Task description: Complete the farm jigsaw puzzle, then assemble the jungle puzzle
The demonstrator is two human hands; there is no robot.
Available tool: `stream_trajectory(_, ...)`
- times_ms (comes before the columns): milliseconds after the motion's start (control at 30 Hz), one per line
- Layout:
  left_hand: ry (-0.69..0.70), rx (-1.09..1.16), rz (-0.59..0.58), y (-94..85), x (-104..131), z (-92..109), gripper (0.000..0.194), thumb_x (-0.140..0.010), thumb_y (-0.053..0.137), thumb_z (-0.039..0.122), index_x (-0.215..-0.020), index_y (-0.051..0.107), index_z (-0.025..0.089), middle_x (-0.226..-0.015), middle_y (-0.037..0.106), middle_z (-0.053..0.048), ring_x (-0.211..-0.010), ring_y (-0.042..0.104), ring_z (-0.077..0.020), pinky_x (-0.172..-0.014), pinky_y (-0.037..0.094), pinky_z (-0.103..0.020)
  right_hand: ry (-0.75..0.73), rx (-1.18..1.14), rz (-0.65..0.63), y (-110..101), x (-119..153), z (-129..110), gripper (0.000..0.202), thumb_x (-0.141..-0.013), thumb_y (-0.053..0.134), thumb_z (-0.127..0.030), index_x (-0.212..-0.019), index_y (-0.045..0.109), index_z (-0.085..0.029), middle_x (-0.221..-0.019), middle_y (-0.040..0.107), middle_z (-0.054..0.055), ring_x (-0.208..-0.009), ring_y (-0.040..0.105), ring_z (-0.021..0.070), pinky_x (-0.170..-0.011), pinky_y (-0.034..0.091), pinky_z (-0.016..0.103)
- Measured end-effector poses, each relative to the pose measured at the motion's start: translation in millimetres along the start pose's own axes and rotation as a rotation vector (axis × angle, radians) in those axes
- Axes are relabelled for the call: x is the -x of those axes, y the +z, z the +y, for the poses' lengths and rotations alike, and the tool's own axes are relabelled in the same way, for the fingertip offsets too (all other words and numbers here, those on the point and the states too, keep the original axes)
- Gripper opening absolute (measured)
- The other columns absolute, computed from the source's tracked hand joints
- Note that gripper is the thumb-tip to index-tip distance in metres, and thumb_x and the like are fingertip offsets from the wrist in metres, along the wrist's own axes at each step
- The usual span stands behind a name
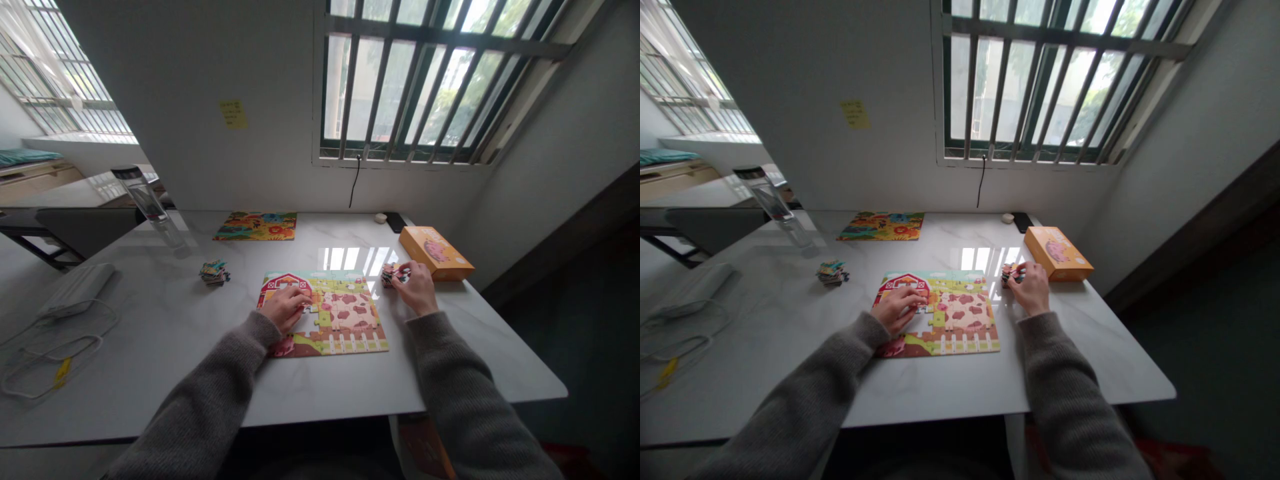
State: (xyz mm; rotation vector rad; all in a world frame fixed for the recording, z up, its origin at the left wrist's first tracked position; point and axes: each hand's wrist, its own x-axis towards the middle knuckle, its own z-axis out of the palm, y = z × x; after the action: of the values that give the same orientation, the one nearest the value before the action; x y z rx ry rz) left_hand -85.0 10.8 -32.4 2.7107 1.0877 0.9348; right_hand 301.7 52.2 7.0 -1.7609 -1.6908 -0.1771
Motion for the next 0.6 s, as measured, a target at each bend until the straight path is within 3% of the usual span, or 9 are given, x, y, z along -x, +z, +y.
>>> stream_trajectory(133, 0.005, 0.022, 0.009, -1.6, -1, 3, 0.028, -0.086, 0.054, 0.012, -0.107, 0.069, 0.020, -0.102, 0.065, -0.008, -0.095, 0.060, -0.0236, -0.092, 0.049, -0.041, -0.126, -0.198, 0.062, -6, 1, -9, 0.018, -0.074, 0.065, -0.023, -0.091, 0.061, -0.019, -0.092, 0.057, 0.008, -0.084, 0.056, 0.0243, -0.081, 0.048, 0.038)
stream_trajectory(233, -0.028, 0.028, 0.027, -5.8, -5, 13, 0.034, -0.088, 0.054, 0.015, -0.119, 0.065, 0.021, -0.106, 0.064, -0.009, -0.099, 0.059, -0.0249, -0.091, 0.050, -0.040, -0.266, -0.390, 0.024, -8, 12, -39, 0.016, -0.078, 0.064, -0.020, -0.093, 0.061, -0.019, -0.095, 0.059, 0.008, -0.085, 0.058, 0.0229, -0.080, 0.050, 0.037)
stream_trajectory(333, -0.060, 0.044, 0.037, -10.1, -10, 26, 0.047, -0.091, 0.057, 0.022, -0.138, 0.053, 0.022, -0.111, 0.062, -0.010, -0.104, 0.059, -0.0262, -0.093, 0.050, -0.042, -0.415, -0.570, -0.138, -6, 31, -78, 0.015, -0.080, 0.065, -0.017, -0.093, 0.059, -0.021, -0.095, 0.060, 0.006, -0.088, 0.060, 0.0218, -0.082, 0.051, 0.037)
stream_trajectory(467, -0.062, 0.104, 0.003, -13.2, -14, 36, 0.067, -0.089, 0.066, 0.031, -0.150, 0.038, 0.024, -0.126, 0.057, -0.012, -0.114, 0.057, -0.0281, -0.099, 0.049, -0.043, -0.485, -0.715, -0.318, -1, 54, -118, 0.017, -0.080, 0.068, -0.017, -0.095, 0.061, -0.021, -0.100, 0.061, 0.007, -0.095, 0.060, 0.0221, -0.086, 0.050, 0.037)
stream_trajectory(600, -0.039, 0.140, 0.019, -14.0, -16, 37, 0.038, -0.097, 0.054, 0.032, -0.134, 0.055, 0.022, -0.116, 0.060, -0.011, -0.109, 0.059, -0.0261, -0.096, 0.049, -0.041, -0.340, -0.917, -0.527, 4, 64, -131, 0.017, -0.084, 0.067, -0.029, -0.096, 0.060, -0.020, -0.094, 0.063, 0.005, -0.089, 0.061, 0.0195, -0.081, 0.051, 0.035)
